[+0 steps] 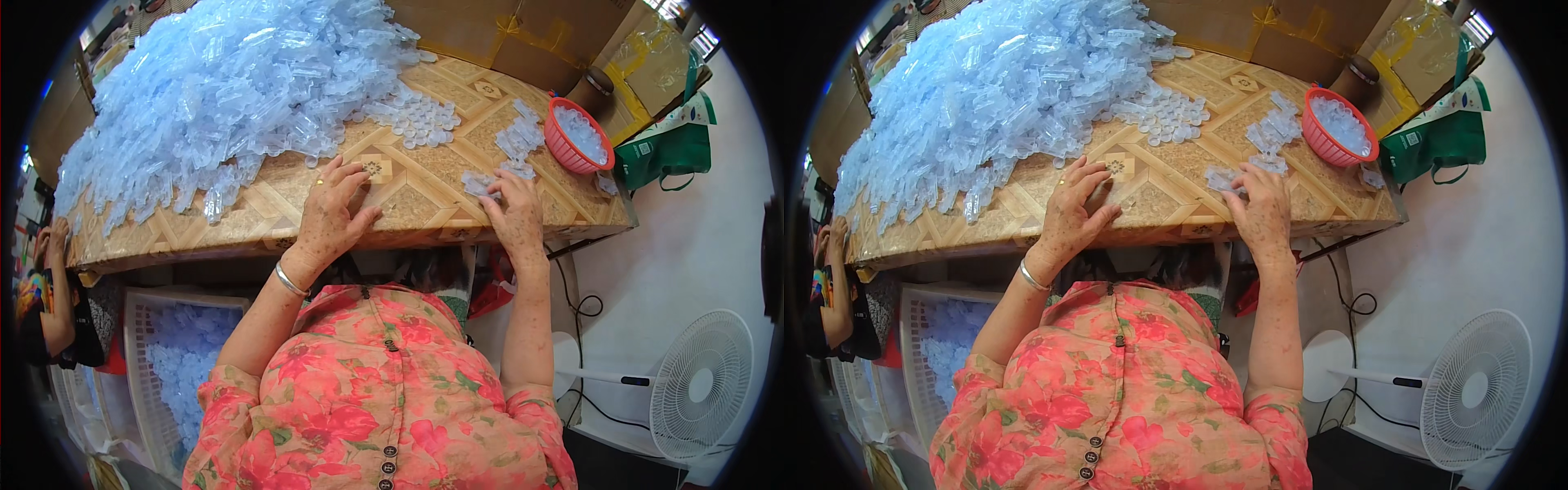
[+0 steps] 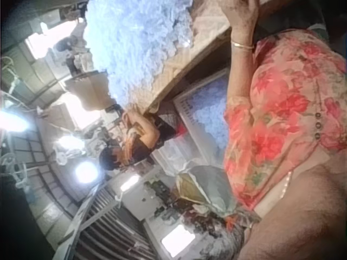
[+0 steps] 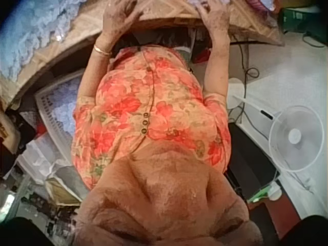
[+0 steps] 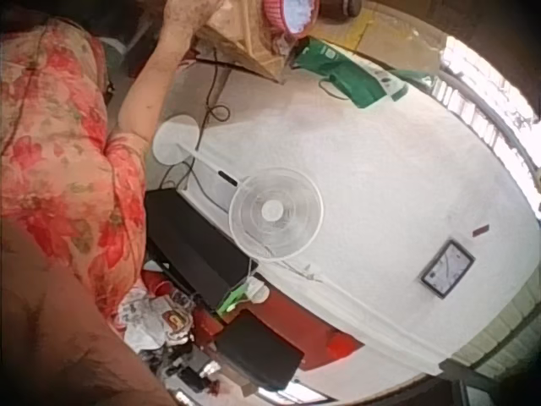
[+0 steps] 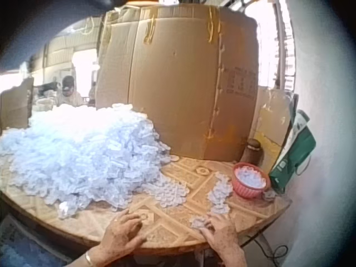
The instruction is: The person assembles small transparent plastic containers by hand. They pick up a container body and a lid, align them, and press them together, then place the finished unit on the table. This process is repeated continuously throughout the clip.
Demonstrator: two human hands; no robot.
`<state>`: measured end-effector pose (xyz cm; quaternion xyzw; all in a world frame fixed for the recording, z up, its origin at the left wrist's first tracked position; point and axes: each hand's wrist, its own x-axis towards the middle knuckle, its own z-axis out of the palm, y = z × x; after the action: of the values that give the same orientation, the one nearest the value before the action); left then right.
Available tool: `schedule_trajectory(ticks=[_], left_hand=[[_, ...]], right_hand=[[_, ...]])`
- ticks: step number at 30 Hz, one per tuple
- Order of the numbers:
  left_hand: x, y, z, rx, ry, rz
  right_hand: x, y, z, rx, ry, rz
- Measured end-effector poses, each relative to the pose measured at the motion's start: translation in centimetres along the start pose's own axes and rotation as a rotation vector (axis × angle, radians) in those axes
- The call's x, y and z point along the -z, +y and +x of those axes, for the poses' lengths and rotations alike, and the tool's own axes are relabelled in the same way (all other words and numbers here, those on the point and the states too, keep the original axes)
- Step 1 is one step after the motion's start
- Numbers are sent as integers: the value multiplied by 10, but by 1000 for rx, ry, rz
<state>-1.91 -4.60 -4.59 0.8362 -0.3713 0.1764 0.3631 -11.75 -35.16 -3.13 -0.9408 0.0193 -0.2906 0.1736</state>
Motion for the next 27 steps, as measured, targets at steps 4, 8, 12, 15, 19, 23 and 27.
schedule_trajectory(ticks=[4, 8, 12, 15, 19, 23, 27], left_hand=[[0, 2, 0, -2, 15, -15], [-1, -3, -2, -12, 39, -21], [-3, -5, -1, -25, 46, -37], [-4, -6, -2, -17, 104, -37], [24, -7, 10, -21, 170, 165], [47, -35, 26, 30, 132, 480], [52, -54, 33, 78, 29, 579]], right_hand=[[-7, 7, 11, -11, -28, -25], [-2, 24, 15, 0, -27, -124], [-6, 62, 16, -19, 5, -122], [-3, 85, 23, -30, 21, -119], [1, 74, 24, -31, 60, -146], [-3, 27, 14, -43, 123, -40], [-10, -13, 7, 63, 87, 56]])
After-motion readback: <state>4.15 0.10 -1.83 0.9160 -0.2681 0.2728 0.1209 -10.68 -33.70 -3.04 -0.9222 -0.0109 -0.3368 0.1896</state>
